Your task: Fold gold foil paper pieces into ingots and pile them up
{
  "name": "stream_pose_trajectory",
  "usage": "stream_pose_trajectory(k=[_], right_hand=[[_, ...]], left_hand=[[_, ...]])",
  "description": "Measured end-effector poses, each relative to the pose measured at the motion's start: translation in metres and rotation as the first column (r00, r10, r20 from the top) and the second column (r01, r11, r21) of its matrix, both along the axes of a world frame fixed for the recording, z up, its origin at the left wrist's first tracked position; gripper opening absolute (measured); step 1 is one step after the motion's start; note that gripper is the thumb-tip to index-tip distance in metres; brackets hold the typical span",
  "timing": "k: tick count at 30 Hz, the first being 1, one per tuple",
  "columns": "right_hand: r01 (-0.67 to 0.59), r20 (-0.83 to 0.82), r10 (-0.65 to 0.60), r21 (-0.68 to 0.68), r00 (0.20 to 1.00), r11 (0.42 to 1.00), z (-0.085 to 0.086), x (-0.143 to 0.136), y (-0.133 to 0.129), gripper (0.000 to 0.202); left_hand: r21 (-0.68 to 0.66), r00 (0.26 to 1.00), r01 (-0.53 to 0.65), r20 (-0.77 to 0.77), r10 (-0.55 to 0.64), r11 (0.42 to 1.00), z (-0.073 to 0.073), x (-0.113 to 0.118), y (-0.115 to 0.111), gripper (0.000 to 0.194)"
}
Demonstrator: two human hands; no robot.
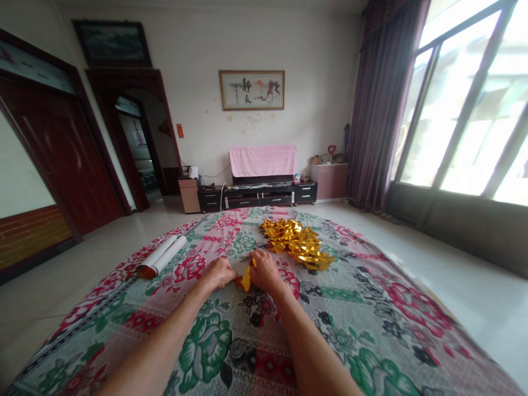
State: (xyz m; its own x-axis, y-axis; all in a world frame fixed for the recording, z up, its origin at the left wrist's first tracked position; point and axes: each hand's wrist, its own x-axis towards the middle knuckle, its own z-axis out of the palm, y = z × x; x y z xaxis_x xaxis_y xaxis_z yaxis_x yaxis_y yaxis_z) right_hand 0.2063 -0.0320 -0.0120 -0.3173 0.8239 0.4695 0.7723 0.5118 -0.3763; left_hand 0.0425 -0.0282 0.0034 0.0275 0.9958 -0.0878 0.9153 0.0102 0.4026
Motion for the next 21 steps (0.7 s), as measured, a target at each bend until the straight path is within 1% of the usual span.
stream_pose_trajectory(k=[4, 9, 13, 17, 21], right_hand=[[0.043, 0.015, -0.042, -0.055, 0.999, 0.998, 0.001, 0.001, 0.0, 0.04], [0.103, 0.007, -0.103, -0.045, 0.995, 0.994, 0.001, 0.004, 0.001, 0.037], [0.142, -0.019, -0.143, -0.05, 0.99, 0.989, 0.002, 0.005, 0.002, 0.039], [0.172, -0.063, -0.175, -0.056, 0.983, 0.984, 0.004, 0.004, 0.002, 0.041], [0.217, -0.13, -0.227, -0.085, 0.965, 0.972, 0.005, 0.003, 0.004, 0.043]], left_hand=[[-0.004, 0.999, 0.007, -0.037, -0.007, 1.0, 0.002, 0.0, 0.006, 0.016], [0.004, 0.998, 0.039, -0.054, -0.038, 0.999, 0.006, -0.003, 0.015, 0.014], [0.015, 0.997, 0.063, -0.039, -0.063, 0.998, 0.01, -0.008, 0.023, 0.016], [0.109, 0.996, 0.087, 0.013, -0.089, 0.99, 0.015, -0.015, 0.029, 0.016], [0.175, 0.987, 0.061, 0.136, -0.085, 0.983, 0.014, -0.018, 0.031, 0.015]])
